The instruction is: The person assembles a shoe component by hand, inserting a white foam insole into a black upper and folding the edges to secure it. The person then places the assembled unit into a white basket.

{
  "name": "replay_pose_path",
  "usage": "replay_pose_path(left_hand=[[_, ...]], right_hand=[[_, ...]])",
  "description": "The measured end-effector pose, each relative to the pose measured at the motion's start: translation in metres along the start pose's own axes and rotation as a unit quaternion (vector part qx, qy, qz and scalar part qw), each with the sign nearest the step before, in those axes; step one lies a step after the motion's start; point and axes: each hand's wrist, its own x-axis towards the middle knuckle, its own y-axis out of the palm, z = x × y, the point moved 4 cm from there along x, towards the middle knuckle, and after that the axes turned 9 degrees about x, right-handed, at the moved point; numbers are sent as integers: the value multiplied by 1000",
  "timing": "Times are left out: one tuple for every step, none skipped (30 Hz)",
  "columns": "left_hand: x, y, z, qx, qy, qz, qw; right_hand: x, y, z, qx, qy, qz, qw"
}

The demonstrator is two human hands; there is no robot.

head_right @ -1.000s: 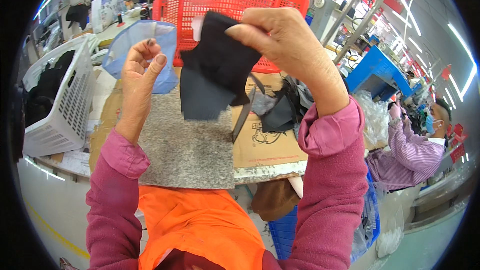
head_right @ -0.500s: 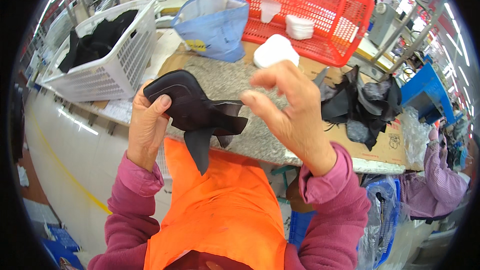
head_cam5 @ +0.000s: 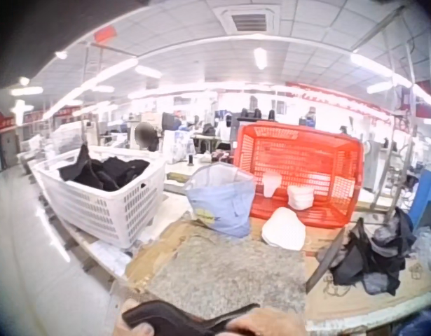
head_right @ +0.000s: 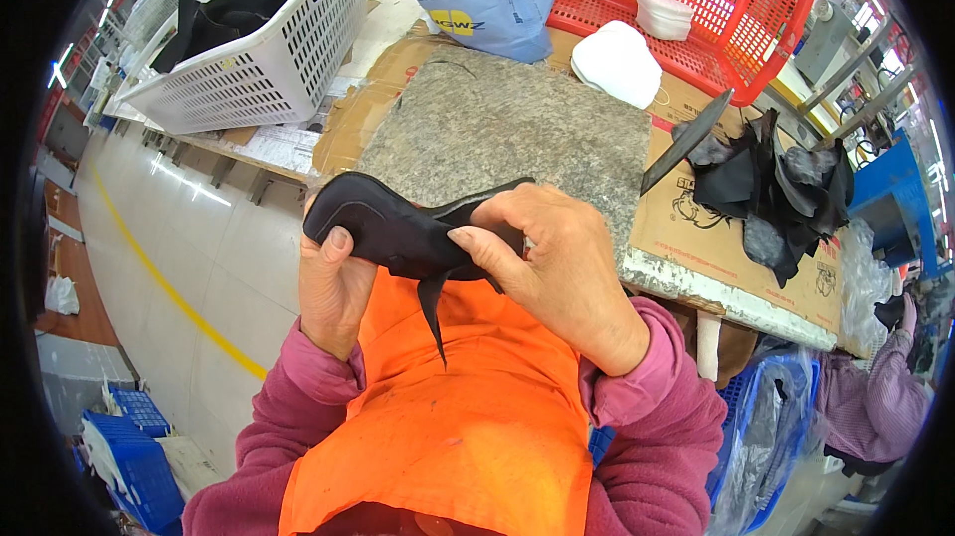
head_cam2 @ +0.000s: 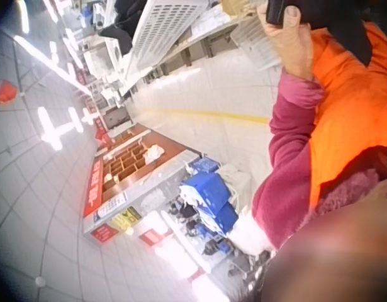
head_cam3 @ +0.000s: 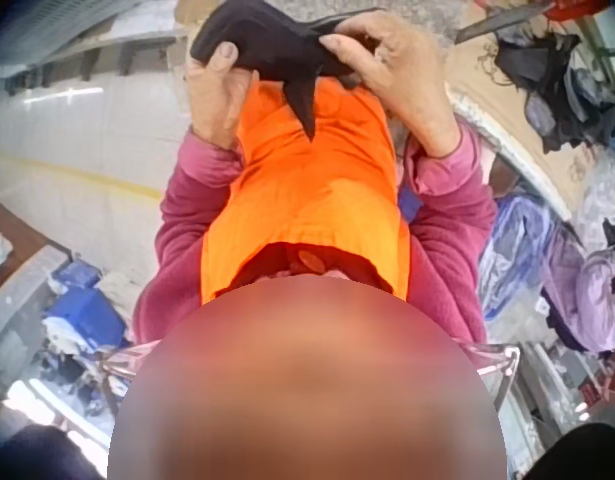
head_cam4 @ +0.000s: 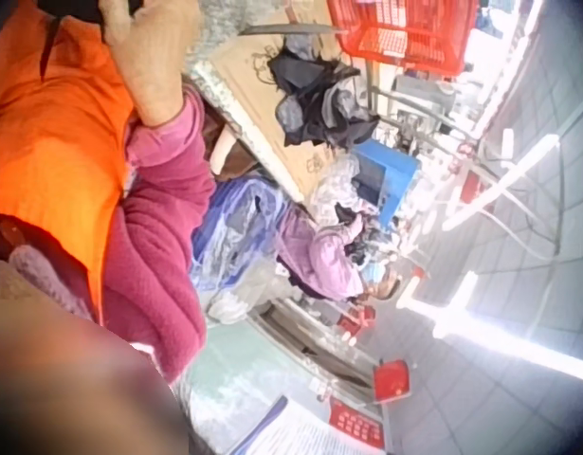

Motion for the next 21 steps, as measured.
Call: replay_pose_path(left_hand=[[-4,1,1,-2,7,6,1000],[-8,1,3,-7,8,6,1000],[-12,1,4,-9,8,4,1000],[-16,0,4,-11,8,-3,1000],[-19,1,3,-5,2,13,1000],[-20,1,1,-18,-18,24,999],[-20,-1,-4,-31,-41,34,998],[-19,-2,-10,-45,-65,42,996],[-17,1,-23,12,-55,121,991],[-13,-2,-32,76,-88,122,986],[-8,-3,-41,136,-112,141,974],[-5,-2,-47,197,-127,165,958],[-2,-1,-53,316,-116,157,928],[-2,4,-60,410,-78,189,889],[-4,10,-65,500,-41,218,837],[-7,17,-68,576,2,244,780],[-10,25,-66,604,41,250,756],[-12,29,-65,623,46,251,739],[-14,33,-63,642,50,254,722],[-16,35,-60,656,57,255,708],[-17,36,-58,650,62,238,719]], right_hand=[[0,2,1,32,7,15,999],[1,5,1,64,20,32,997],[2,7,1,95,28,48,994],[2,10,1,125,36,64,989],[2,11,3,128,17,61,990],[2,12,4,124,2,65,990],[2,12,5,121,-13,69,990],[2,13,6,120,-25,71,990],[1,15,9,100,-46,80,991],[0,17,12,84,-64,88,990],[-1,19,15,69,-82,97,990],[-3,20,18,43,-96,107,989],[-4,22,22,18,-111,119,987],[-5,25,25,-9,-126,130,983],[-6,27,28,-25,-133,135,982],[-8,29,31,-43,-140,138,980],[-10,32,34,-63,-147,141,977],[-12,34,35,-64,-145,145,977],[-14,36,37,-65,-144,150,976],[-15,39,37,-68,-144,154,975],[-16,40,38,-81,-152,147,974]])
